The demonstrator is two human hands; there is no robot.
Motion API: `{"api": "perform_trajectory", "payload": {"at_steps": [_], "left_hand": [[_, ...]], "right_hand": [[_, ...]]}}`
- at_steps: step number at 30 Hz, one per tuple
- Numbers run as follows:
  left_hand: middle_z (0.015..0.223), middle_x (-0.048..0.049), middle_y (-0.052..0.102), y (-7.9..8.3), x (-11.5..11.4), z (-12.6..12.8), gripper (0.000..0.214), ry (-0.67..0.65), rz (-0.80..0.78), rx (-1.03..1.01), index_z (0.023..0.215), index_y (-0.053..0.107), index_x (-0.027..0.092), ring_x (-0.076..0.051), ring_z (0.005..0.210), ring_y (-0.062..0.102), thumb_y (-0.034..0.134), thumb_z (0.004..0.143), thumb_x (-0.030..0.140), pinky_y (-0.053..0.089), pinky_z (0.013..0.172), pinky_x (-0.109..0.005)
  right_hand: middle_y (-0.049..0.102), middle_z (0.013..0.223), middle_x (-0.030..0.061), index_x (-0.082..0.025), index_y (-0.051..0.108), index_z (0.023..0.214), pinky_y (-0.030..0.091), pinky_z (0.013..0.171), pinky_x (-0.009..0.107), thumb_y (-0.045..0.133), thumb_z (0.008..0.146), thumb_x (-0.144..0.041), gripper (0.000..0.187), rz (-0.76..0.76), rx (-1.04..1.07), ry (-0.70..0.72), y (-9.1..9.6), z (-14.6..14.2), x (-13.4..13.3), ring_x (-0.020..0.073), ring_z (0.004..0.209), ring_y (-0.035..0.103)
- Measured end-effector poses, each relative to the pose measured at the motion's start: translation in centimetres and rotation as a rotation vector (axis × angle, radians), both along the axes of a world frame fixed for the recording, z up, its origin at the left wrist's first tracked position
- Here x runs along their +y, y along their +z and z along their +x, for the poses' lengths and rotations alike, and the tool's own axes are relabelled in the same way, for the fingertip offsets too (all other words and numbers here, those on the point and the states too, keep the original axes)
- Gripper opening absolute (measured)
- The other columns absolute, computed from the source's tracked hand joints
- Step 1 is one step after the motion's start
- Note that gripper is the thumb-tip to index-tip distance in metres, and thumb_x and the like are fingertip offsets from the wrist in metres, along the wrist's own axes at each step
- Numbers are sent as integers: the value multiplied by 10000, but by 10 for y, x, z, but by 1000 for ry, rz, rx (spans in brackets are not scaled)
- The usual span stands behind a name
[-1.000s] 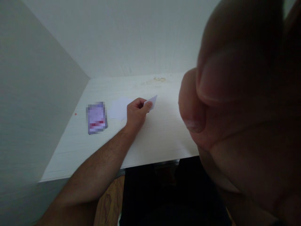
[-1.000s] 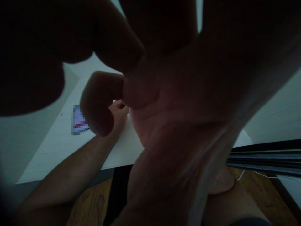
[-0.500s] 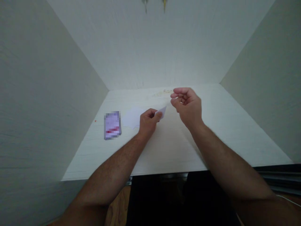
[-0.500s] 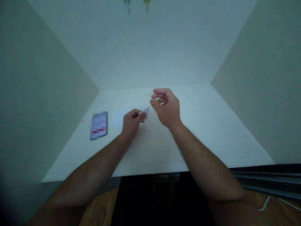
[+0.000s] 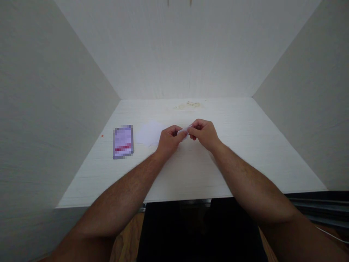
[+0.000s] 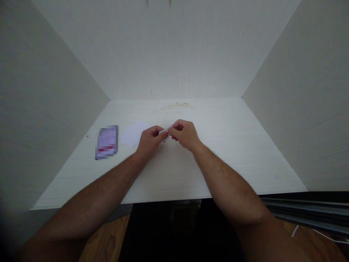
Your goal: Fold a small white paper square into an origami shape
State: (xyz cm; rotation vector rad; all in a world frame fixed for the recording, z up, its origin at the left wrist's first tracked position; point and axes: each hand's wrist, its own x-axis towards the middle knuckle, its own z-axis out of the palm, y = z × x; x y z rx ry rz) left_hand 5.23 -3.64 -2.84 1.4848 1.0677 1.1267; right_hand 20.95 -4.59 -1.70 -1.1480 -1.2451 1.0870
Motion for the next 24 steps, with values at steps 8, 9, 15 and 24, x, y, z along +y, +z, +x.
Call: {"api": "perform_trajectory", "payload": {"at_steps": [8,9,15,24], "left_hand": [[539,36,526,2,-1,-1,276,26,3,68,638,617,155,-76,514,403,746,725,382,287,508,-226],[542,34,533,2,-1,-1,273,24,2,66,637,616,155,-77,516,410,745,725,378,292,509,-227],[584,11,600,0,0,-1,263,8,-28,24,659,638,149,-83,541,481,754,718,378,349,532,-225],[720,-27,706,-2,3,1,260,3,-92,-88,819,718,149,-109,611,598,768,698,374,476,601,-238]], "right_hand": [[561,502,-42,-188,584,639,386,469,231,696,730,-332,204,73,-76,-15,-7,0,1,78,461,483],[560,502,-40,-187,588,636,387,475,233,688,738,-339,208,77,-76,-17,-7,0,1,80,466,484],[561,501,-33,-183,607,630,370,477,236,677,755,-361,229,81,-65,-34,-5,3,1,80,467,472],[562,487,-28,-176,645,631,350,466,238,640,811,-336,241,113,-120,-92,-6,7,1,79,448,464]]}}
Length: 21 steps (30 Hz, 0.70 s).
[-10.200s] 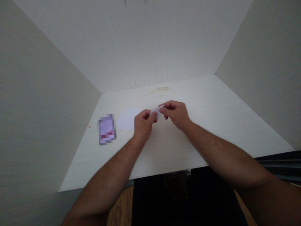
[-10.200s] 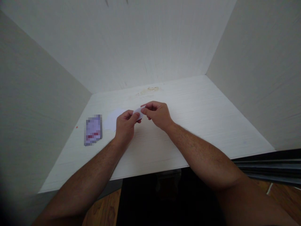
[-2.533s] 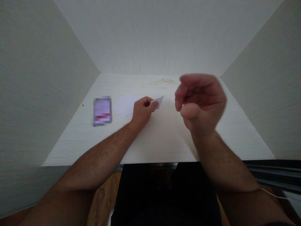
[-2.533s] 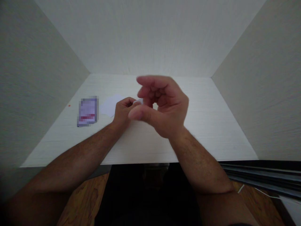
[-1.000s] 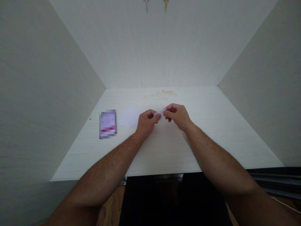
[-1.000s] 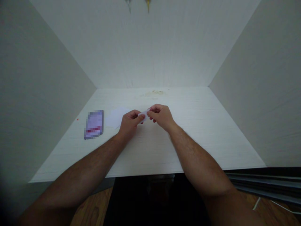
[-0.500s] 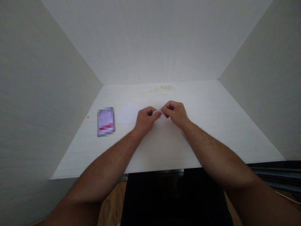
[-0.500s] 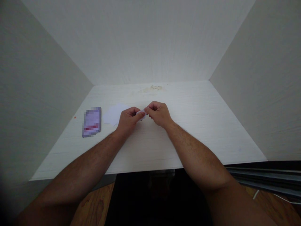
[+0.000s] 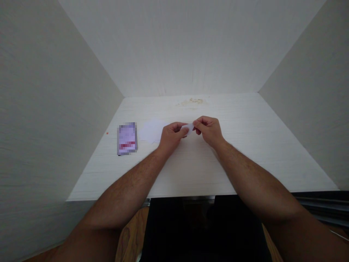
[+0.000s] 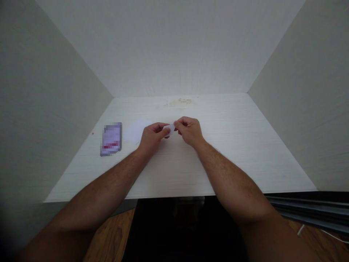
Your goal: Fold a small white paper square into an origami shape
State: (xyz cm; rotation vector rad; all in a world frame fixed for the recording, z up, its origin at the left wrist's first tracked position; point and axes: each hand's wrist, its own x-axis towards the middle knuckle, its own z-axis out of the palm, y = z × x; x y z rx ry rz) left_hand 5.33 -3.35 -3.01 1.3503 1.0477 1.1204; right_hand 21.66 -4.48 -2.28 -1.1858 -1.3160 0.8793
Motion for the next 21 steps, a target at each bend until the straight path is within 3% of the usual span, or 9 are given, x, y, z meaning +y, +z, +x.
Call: {"api": "perform_trajectory", "payload": {"at_steps": [6,11,16,21], "left_hand": [[588,-5,649,4,-1,1,205,48,-21,81,683,663,154,-102,547,575,752,705,337,433,551,-224],[589,7,627,2,-1,2,220,-2,22,39,650,629,162,-98,558,557,752,700,337,422,557,-227],[564,28,580,2,-2,1,206,-34,71,44,632,599,165,-84,535,499,736,704,301,378,539,-226],[619,19,601,1,-2,3,206,4,83,0,708,636,165,-94,574,518,743,711,341,401,577,-241]], "right_hand": [[557,483,-30,-178,631,622,336,446,231,643,809,-329,240,33,19,-58,-2,-1,1,77,436,460],[564,472,-38,-176,660,688,336,441,230,726,729,-345,187,-58,30,39,-3,-1,1,82,427,463],[554,468,-40,-182,636,647,345,458,239,710,732,-362,213,-59,95,79,-2,0,0,79,433,455],[553,476,-38,-178,646,664,318,446,239,708,736,-374,218,-42,3,59,1,1,-2,80,435,447]]}}
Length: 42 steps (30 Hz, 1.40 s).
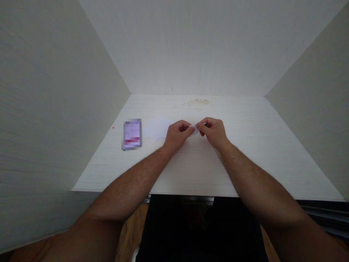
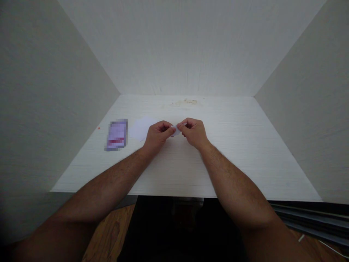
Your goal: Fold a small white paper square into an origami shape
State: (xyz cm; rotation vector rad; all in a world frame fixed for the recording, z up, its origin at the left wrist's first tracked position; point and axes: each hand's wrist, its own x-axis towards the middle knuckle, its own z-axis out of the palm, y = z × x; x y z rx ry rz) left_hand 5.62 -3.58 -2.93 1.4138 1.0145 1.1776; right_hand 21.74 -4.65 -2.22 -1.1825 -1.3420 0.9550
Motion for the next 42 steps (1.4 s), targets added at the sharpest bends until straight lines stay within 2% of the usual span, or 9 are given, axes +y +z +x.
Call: {"api": "perform_trajectory", "payload": {"at_steps": [9,16,20,23,28,34,42], "left_hand": [[607,28,571,9,-4,2,167,49,51,-19,657,630,164,-89,579,483,687,752,290,387,568,-235],[646,3,623,5,1,1,215,1,-20,-60,710,644,154,-103,612,566,723,758,348,475,610,-248],[653,11,622,4,2,2,206,45,-20,-96,713,639,158,-94,615,566,726,752,340,491,625,-241],[660,12,625,5,1,3,216,51,-22,-94,711,633,162,-92,608,561,717,757,356,496,630,-245],[600,11,606,7,0,2,205,9,-26,3,688,632,163,-97,572,541,720,749,337,430,564,-234],[590,15,601,9,-1,2,192,64,33,-2,658,625,165,-97,572,523,704,751,314,406,567,-236],[558,19,575,7,0,3,222,74,37,93,654,609,168,-98,538,501,674,780,338,376,530,-233]], "right_hand": [[558,483,-37,-184,628,653,329,464,239,702,752,-368,222,15,28,7,1,-1,-2,79,447,445],[557,497,-47,-185,618,711,344,462,235,725,742,-410,251,-9,84,-17,-4,-4,0,81,445,460],[570,519,-34,-175,599,658,349,464,240,752,707,-405,281,-56,-33,34,-3,-6,-2,84,464,471],[568,515,-26,-173,585,604,332,463,246,730,721,-379,277,-57,-128,-3,-2,-5,-4,81,461,451],[563,514,-24,-176,591,604,304,455,248,752,710,-448,333,-51,-158,-23,-2,-4,-3,83,465,431],[551,504,-21,-176,590,599,317,463,250,743,709,-553,421,-78,-126,20,1,-6,-5,85,465,434],[543,516,-30,-181,585,615,287,458,248,719,745,-469,343,-30,-191,26,-4,-2,-3,81,467,409]]}}
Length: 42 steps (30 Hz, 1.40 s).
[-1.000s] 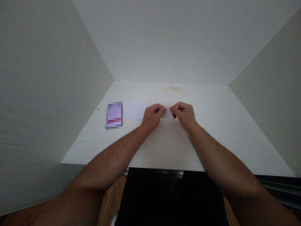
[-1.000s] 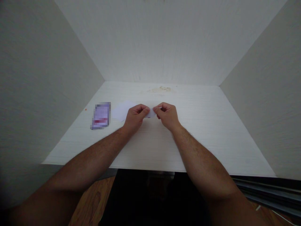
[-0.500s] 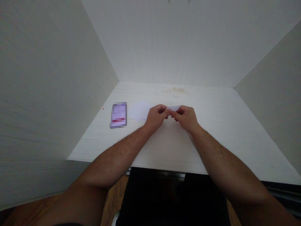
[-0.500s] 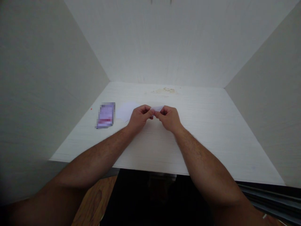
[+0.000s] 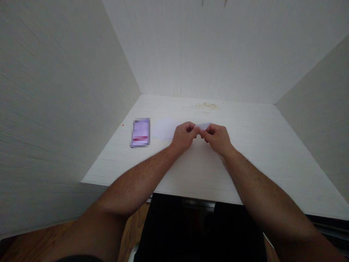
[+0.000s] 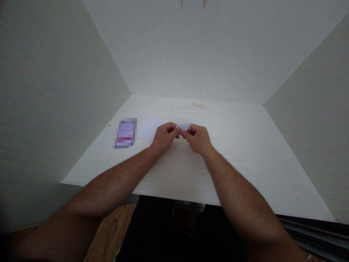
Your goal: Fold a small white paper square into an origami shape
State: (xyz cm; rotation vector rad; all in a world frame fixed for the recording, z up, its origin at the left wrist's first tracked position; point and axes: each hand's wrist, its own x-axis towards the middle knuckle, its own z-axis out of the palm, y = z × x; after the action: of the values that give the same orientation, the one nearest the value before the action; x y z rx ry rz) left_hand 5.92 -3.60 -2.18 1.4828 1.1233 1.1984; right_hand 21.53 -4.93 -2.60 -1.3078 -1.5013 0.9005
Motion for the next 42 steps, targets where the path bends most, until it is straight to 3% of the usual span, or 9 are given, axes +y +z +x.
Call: {"api": "perform_trajectory", "payload": {"at_steps": [8,15,22,30,34,38,42], "left_hand": [[582,10,598,-1,-1,1,221,-42,-4,-43,688,611,169,-100,543,520,669,792,354,404,550,-236],[564,13,588,-2,1,-1,229,40,-24,-29,669,628,164,-97,527,502,689,783,353,386,531,-236],[589,11,596,-3,2,-1,233,12,-47,-120,683,639,162,-102,567,532,713,759,370,423,572,-246],[737,8,655,-7,4,0,213,58,-42,-168,886,641,166,-96,620,579,727,712,254,471,598,-236],[756,9,663,-8,5,0,154,120,71,-85,810,614,178,-101,662,604,717,695,175,474,608,-227],[819,-19,718,-7,4,0,104,75,103,-50,839,711,186,-133,748,645,676,742,185,521,707,-273],[754,-19,725,-5,1,-1,139,1,33,-102,842,762,186,-142,706,649,653,772,235,532,715,-296]], "right_hand": [[550,530,-32,-192,557,615,304,466,251,691,741,-399,277,14,27,44,4,0,-1,83,477,419],[532,514,-40,-197,541,619,299,466,254,693,741,-382,268,-5,15,17,4,-4,-1,87,472,424],[516,526,-44,-193,557,619,288,479,258,677,735,-348,228,-9,55,-25,1,-5,-2,86,478,412],[471,515,-64,-187,525,582,257,477,242,667,697,-268,200,81,10,-94,1,-3,0,72,492,363],[488,526,-58,-186,542,595,296,491,242,671,724,-291,210,133,-48,-77,-2,-5,-1,76,505,391],[578,618,-30,-189,629,711,375,527,250,699,747,-332,163,237,-88,-20,-3,-7,-3,91,545,471],[612,691,-12,-195,649,744,407,548,256,690,761,-273,89,323,-127,-38,-4,-7,-1,93,568,502]]}}
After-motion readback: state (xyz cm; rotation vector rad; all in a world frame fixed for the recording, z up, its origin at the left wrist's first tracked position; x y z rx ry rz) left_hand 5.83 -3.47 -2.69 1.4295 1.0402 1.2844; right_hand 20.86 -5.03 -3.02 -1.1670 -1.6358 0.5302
